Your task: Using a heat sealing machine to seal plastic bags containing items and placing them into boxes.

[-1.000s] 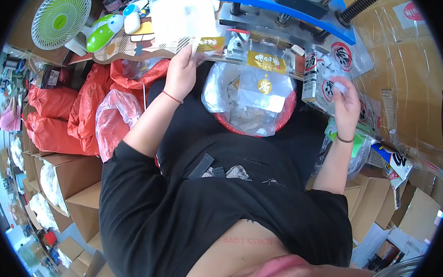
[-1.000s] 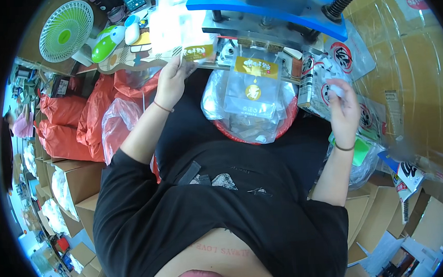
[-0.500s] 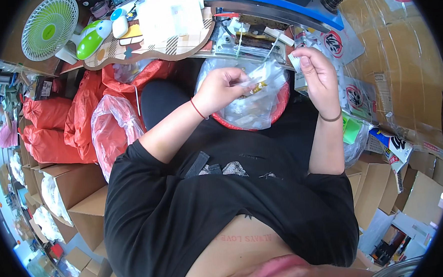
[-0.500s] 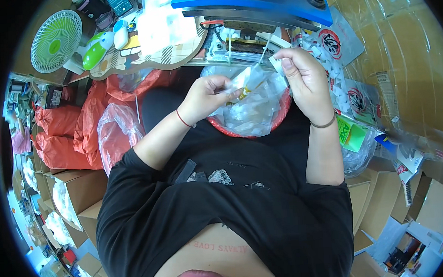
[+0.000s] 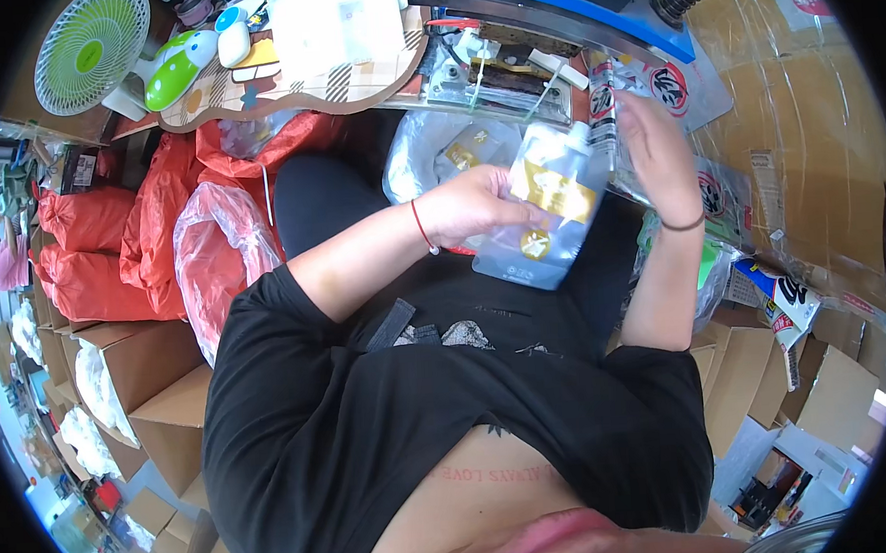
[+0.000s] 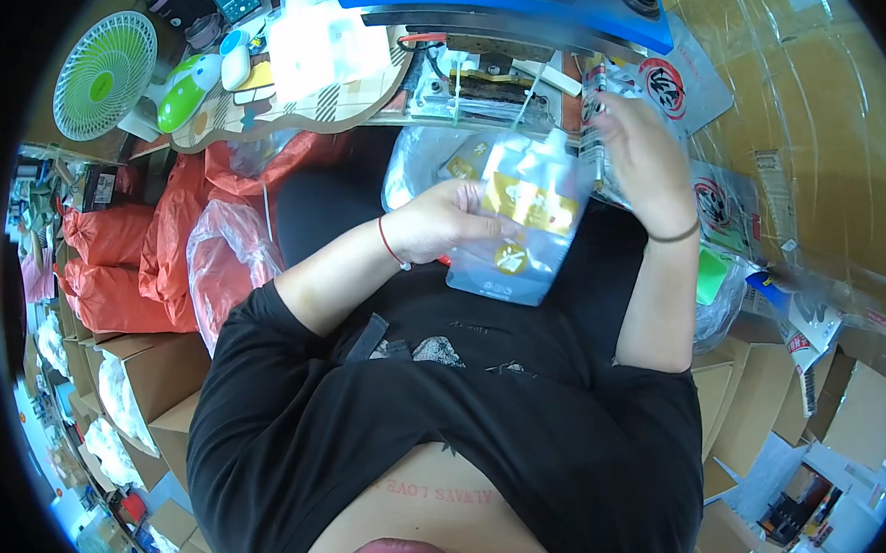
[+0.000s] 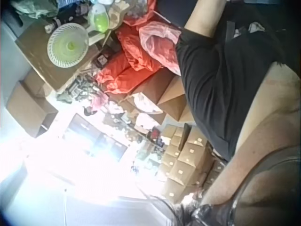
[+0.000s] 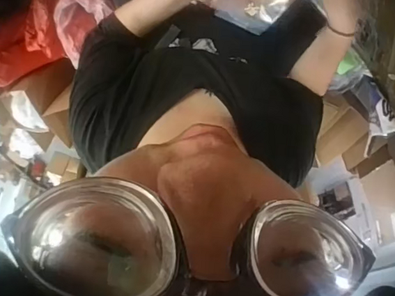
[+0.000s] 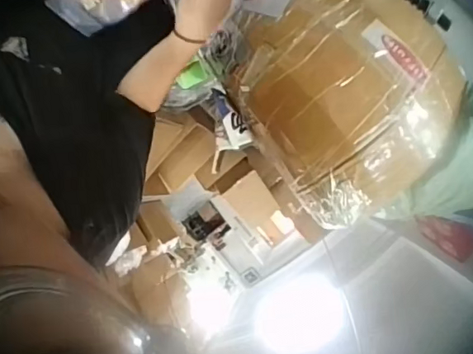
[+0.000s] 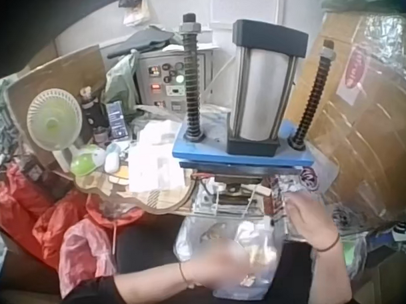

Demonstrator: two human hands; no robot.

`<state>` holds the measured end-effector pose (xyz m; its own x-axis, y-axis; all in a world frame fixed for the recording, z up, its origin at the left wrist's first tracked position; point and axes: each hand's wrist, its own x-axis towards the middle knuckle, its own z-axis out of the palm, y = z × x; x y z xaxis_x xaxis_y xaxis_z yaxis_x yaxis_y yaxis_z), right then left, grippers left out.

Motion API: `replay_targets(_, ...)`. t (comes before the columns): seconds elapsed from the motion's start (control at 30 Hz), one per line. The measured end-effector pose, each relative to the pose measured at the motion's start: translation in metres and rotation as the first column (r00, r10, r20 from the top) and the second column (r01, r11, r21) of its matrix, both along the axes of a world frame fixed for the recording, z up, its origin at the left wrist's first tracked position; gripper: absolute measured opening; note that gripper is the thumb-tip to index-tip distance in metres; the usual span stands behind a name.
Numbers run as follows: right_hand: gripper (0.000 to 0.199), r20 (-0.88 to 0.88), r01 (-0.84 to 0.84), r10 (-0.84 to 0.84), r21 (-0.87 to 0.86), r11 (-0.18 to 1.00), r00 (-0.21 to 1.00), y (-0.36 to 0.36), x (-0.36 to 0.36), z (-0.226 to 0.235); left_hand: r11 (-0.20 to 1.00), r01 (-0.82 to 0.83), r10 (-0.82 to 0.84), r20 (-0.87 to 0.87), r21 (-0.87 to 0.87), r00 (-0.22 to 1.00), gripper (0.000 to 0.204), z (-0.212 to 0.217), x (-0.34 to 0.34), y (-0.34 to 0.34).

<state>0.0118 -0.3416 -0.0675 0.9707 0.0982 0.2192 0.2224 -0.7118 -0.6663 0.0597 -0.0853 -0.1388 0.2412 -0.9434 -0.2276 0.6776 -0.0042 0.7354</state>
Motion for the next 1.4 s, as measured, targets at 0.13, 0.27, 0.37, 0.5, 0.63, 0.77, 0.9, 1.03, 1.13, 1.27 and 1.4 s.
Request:
replay_targets(0.13, 0.021, 0.153, 0.379, -0.351, -0.493, 0.783, 0.924, -0.036, -0.002, -0.041, 0.980, -0.180, 0.165, 0.158, 0.081, 0.973, 0.032, -0.002, 0.043, -0.001)
replay_targets(0.27, 0.019, 0.072, 0.330, -0.340, -0.495, 0.804, 0.938, -0.044, -0.004, -0.063, 0.951, -0.254, 0.245, 0.070, 0.179, 0.967, 0.032, -0.002, 0.081, 0.000)
replay_targets(0.37, 0.020, 0.107, 0.327, -0.314, -0.445, 0.833, 0.944, -0.063, -0.011, -0.067, 0.790, -0.569, 0.372, 0.560, 0.227, 0.740, 0.043, 0.003, 0.084, 0.005)
replay_targets(0.5, 0.023, 0.085, 0.318, -0.308, -0.352, 0.881, 0.948, -0.057, -0.029, -0.056, 0.376, -0.746, -0.195, 0.740, -0.550, -0.644, 0.052, -0.012, 0.164, 0.067)
replay_targets(0.63, 0.023, -0.028, 0.312, -0.331, -0.264, 0.913, 0.943, -0.049, -0.033, -0.030, 0.747, -0.598, -0.361, 0.578, -0.291, -0.732, 0.047, -0.024, 0.125, 0.091)
replay_targets(0.77, 0.024, 0.063, 0.315, -0.309, -0.156, 0.936, 0.949, -0.026, -0.035, -0.032, 0.662, -0.741, -0.206, 0.923, -0.113, -0.325, 0.033, -0.035, 0.104, 0.099)
replay_targets(0.9, 0.029, 0.150, 0.124, -0.144, 0.134, 0.983, 0.978, 0.039, -0.016, -0.025, 0.763, -0.643, 0.248, 0.891, 0.061, 0.380, 0.018, -0.014, 0.084, 0.082)
replay_targets(1.03, 0.024, 0.115, 0.016, -0.042, 0.219, 0.976, 0.992, 0.055, 0.003, -0.008, 0.854, -0.514, 0.219, 0.843, 0.077, 0.491, 0.019, 0.009, 0.049, 0.045)
replay_targets(1.13, 0.023, 0.179, 0.060, -0.118, 0.302, 0.951, 0.977, 0.067, 0.020, -0.005, 0.903, -0.415, 0.219, 0.715, 0.109, 0.663, 0.019, 0.005, 0.032, 0.027)
replay_targets(1.27, 0.024, 0.067, 0.008, -0.014, 0.101, 0.995, 0.998, 0.039, 0.012, -0.005, 0.973, -0.218, 0.168, 0.427, 0.072, 0.889, 0.019, -0.009, 0.018, 0.013)
replay_targets(1.4, 0.025, 0.024, -0.079, 0.079, 0.021, 0.997, 0.997, 0.031, 0.003, 0.006, 0.991, -0.080, 0.064, 0.142, 0.109, 0.988, 0.021, 0.000, 0.004, 0.004)
